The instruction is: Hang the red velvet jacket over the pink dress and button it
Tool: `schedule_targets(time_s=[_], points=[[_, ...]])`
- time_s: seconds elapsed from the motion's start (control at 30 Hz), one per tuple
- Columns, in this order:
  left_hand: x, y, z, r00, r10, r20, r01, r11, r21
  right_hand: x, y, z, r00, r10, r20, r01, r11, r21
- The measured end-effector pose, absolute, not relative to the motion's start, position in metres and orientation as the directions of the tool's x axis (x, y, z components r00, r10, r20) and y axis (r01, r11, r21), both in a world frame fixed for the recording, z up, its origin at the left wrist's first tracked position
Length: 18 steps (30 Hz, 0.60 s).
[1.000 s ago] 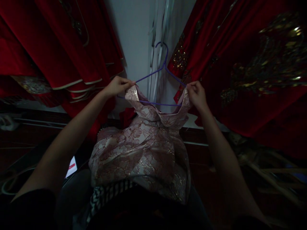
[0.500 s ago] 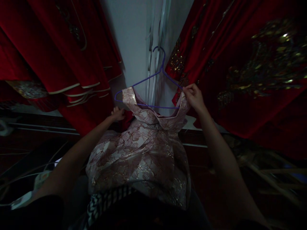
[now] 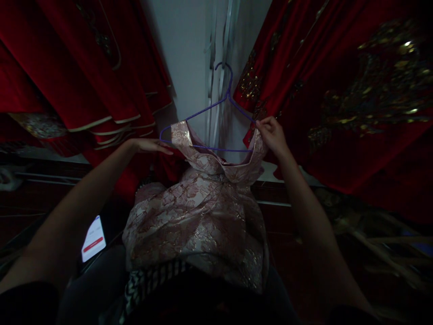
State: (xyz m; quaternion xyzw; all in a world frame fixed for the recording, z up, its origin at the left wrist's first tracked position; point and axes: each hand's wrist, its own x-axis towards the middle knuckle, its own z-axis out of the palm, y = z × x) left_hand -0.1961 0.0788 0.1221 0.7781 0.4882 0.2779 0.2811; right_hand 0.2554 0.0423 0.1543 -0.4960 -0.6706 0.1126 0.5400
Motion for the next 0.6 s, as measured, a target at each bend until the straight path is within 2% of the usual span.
schedule_targets(time_s=[0.03, 0.1, 0.23, 0.3, 0.4, 0.47, 0.53, 0.6], points=[[-0.196, 0.083, 0.134, 0.459, 0.888, -0.010, 0.579, -0.291, 0.762, 0.255, 0.043, 0.154, 0.078, 0.784, 0.616, 0.544, 0.484, -0.685], [-0.191, 0.089, 0.158, 0.492, 0.866, -0.095, 0.553, -0.226, 0.802, 0.254, 0.042, 0.154, 0.076, 0.773, 0.630, 0.564, 0.488, -0.666], [-0.167, 0.087, 0.197, 0.374, 0.926, 0.060, 0.537, -0.269, 0.800, 0.249, 0.034, 0.155, 0.088, 0.721, 0.687, 0.638, 0.489, -0.595], [-0.155, 0.081, 0.212, 0.303, 0.936, 0.178, 0.643, -0.338, 0.687, 0.244, 0.025, 0.157, 0.109, 0.675, 0.730, 0.692, 0.475, -0.543], [-0.139, 0.070, 0.230, 0.226, 0.938, 0.262, 0.858, -0.319, 0.402, 0.237, 0.008, 0.161, 0.125, 0.610, 0.782, 0.780, 0.427, -0.458], [-0.131, 0.063, 0.238, 0.174, 0.961, 0.213, 0.939, -0.227, 0.260, 0.233, -0.002, 0.164, 0.130, 0.580, 0.804, 0.824, 0.388, -0.413], [-0.124, 0.058, 0.244, 0.150, 0.979, 0.142, 0.967, -0.175, 0.187, 0.231, -0.008, 0.167, 0.137, 0.555, 0.821, 0.849, 0.361, -0.385], [-0.120, 0.053, 0.248, 0.185, 0.980, 0.077, 0.973, -0.193, 0.125, 0.231, -0.010, 0.170, 0.140, 0.541, 0.829, 0.857, 0.353, -0.375]])
